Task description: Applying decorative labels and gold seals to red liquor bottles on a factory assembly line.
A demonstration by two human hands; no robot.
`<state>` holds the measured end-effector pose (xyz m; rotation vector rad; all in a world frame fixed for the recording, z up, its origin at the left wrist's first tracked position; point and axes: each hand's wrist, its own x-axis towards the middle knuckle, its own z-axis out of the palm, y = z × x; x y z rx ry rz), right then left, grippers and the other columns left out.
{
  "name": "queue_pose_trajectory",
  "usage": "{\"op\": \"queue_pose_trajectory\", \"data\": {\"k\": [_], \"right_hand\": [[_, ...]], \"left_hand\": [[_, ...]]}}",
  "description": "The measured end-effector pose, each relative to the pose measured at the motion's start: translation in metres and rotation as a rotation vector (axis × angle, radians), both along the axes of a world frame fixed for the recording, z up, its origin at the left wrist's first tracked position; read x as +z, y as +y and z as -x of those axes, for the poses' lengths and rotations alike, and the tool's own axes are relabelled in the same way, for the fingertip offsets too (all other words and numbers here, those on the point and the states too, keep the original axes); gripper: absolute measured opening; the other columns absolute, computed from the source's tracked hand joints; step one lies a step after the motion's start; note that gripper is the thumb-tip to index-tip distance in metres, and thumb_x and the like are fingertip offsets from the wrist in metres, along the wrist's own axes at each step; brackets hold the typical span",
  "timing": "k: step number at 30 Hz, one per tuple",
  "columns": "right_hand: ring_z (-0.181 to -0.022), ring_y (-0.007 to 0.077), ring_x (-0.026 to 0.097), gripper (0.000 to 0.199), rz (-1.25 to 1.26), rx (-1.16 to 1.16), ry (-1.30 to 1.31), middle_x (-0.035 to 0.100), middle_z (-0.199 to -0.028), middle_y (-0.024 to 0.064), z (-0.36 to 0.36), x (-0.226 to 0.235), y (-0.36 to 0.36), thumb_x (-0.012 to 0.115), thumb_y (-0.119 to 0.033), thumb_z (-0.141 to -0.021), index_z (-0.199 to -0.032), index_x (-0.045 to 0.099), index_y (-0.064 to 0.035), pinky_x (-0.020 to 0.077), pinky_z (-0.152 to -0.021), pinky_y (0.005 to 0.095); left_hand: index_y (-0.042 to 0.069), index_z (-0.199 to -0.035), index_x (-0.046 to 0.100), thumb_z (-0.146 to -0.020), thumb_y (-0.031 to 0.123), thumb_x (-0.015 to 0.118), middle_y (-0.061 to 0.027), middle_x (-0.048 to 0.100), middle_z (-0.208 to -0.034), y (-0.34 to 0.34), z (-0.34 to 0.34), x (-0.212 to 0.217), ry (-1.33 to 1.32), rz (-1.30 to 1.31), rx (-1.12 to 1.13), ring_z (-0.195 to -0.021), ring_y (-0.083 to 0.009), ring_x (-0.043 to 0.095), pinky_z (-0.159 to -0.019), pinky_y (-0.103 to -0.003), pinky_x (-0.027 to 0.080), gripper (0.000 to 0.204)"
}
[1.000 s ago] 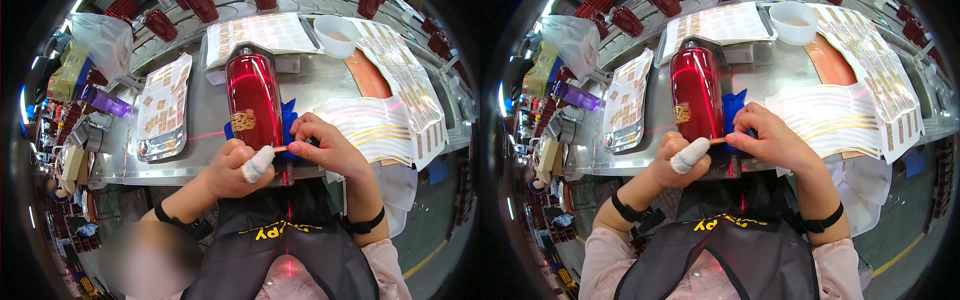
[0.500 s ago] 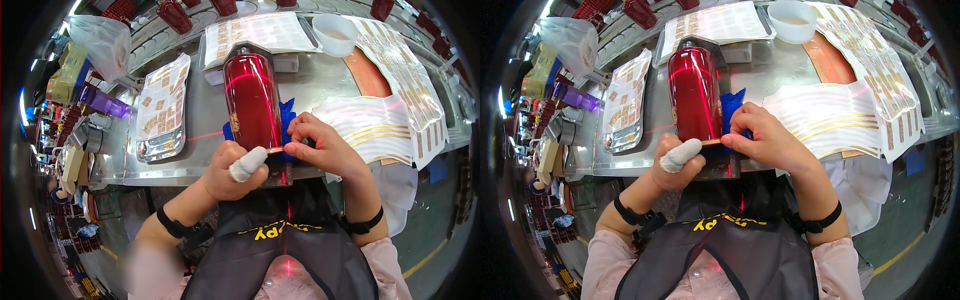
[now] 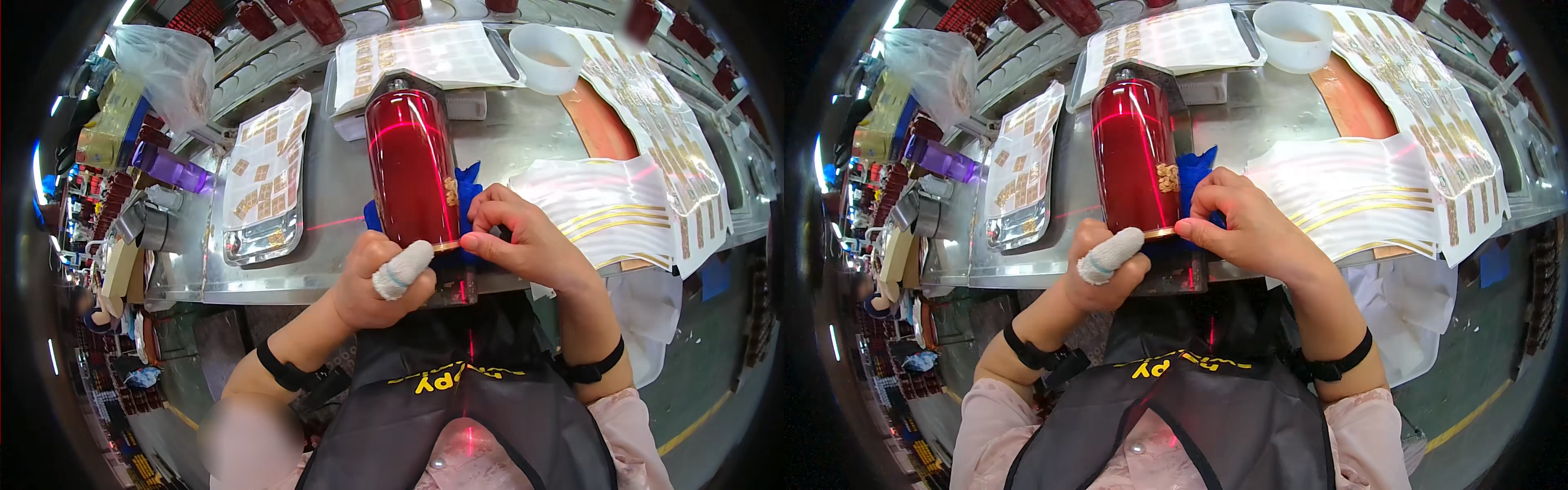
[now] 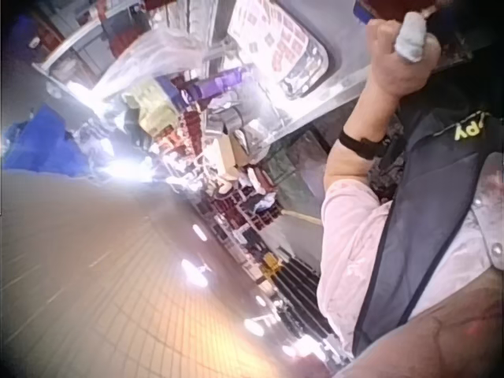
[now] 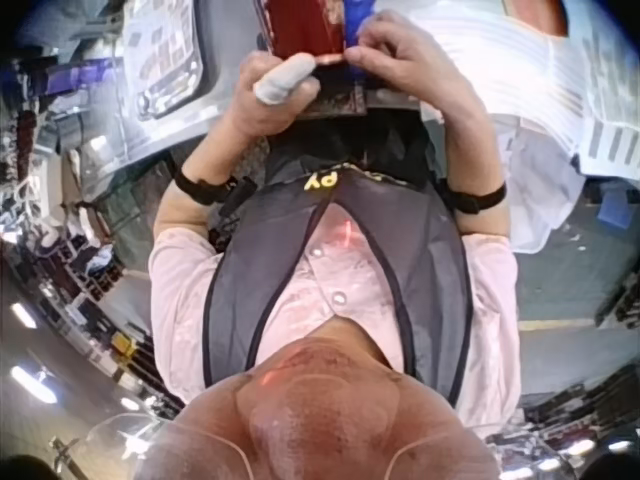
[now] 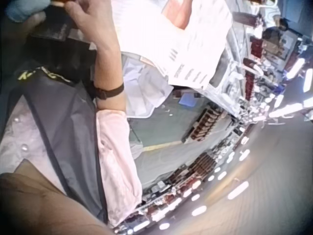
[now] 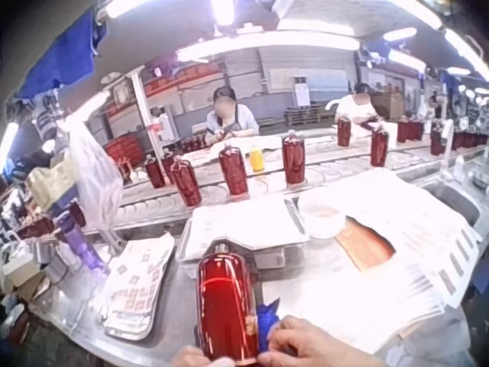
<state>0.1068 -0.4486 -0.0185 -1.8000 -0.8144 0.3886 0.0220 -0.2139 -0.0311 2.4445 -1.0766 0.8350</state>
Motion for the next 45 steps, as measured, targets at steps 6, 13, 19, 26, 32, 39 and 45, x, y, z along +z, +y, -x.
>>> {"op": "queue_pose_trajectory", "data": {"k": [6, 13, 19, 26, 32, 39, 45], "right_hand": [[-0.086, 0.0157, 0.047, 0.026, 0.017, 0.005, -0.003, 0.050, -0.093, 0.0038, -0.001, -0.002, 0.001, 0.071, -0.020, -0.086, -0.077, 0.053, -0.0037, 0.0388, -0.078, 0.0267], [-0.085, 0.0154, 0.047, 0.025, -0.009, -0.003, 0.010, 0.050, -0.093, 0.0033, -0.001, -0.004, 0.000, 0.070, -0.020, -0.087, -0.078, 0.052, -0.0044, 0.0389, -0.078, 0.0269], [-0.085, 0.0144, 0.046, 0.025, -0.007, 0.002, 0.059, 0.050, -0.094, 0.0032, -0.001, -0.004, -0.001, 0.069, -0.020, -0.087, -0.078, 0.052, -0.0046, 0.0389, -0.077, 0.0266], [-0.088, 0.0145, 0.049, 0.021, -0.028, -0.003, 0.052, 0.054, -0.099, 0.0044, 0.002, -0.003, -0.006, 0.068, -0.018, -0.087, -0.080, 0.054, -0.0042, 0.0405, -0.078, 0.0268], [-0.112, 0.0169, 0.056, 0.017, -0.180, -0.117, 0.044, 0.058, -0.124, 0.0108, 0.009, 0.000, -0.011, 0.060, -0.006, -0.089, -0.105, 0.062, -0.0027, 0.0448, -0.091, 0.0293], [-0.082, 0.0097, 0.062, 0.029, -0.459, -0.380, 0.421, 0.067, -0.092, 0.0089, 0.019, 0.004, -0.017, 0.055, -0.006, -0.092, -0.118, 0.048, 0.0013, 0.0491, -0.073, 0.0226], [-0.075, 0.0045, 0.051, 0.022, -0.502, -0.300, 0.502, 0.058, -0.084, 0.0014, 0.029, -0.005, -0.001, 0.062, -0.013, -0.090, -0.105, 0.050, -0.0032, 0.0433, -0.065, 0.0217]], "left_hand": [[0.015, -0.081, 0.065, -0.054, 0.014, 0.068, -0.0022, 0.061, -0.110, -0.006, -0.008, 0.004, -0.214, -0.159, -0.022, -0.084, -0.0208, 0.048, -0.067, -0.033, 0.040, 0.027], [0.015, -0.079, 0.065, -0.053, 0.015, 0.069, -0.0032, 0.061, -0.110, -0.002, -0.004, -0.001, -0.170, -0.084, -0.070, -0.084, -0.0216, 0.048, -0.064, -0.035, 0.039, 0.026], [0.015, -0.078, 0.064, -0.054, 0.011, 0.069, -0.0036, 0.060, -0.113, 0.001, 0.000, -0.009, -0.148, -0.071, 0.018, -0.088, -0.0224, 0.047, -0.065, -0.035, 0.040, 0.025], [0.021, -0.077, 0.064, -0.057, 0.011, 0.070, 0.0012, 0.061, -0.113, -0.015, -0.010, 0.002, -0.226, -0.150, -0.016, -0.091, -0.0179, 0.045, -0.071, -0.032, 0.040, 0.023], [0.022, -0.082, 0.067, -0.062, 0.017, 0.071, 0.0014, 0.061, -0.114, -0.022, -0.005, 0.010, -0.261, -0.273, 0.058, -0.094, -0.0201, 0.045, -0.076, -0.035, 0.039, 0.021], [0.004, -0.126, 0.049, -0.087, 0.034, 0.067, -0.0188, 0.055, -0.125, -0.008, 0.005, 0.008, -0.025, -0.032, 0.387, -0.111, -0.0341, 0.049, -0.096, -0.045, 0.034, 0.052], [0.002, -0.122, 0.056, -0.084, 0.023, 0.072, -0.0198, 0.056, -0.125, -0.004, 0.012, -0.007, -0.016, 0.183, 0.399, -0.103, -0.0324, 0.052, -0.092, -0.044, 0.038, 0.046]]}}
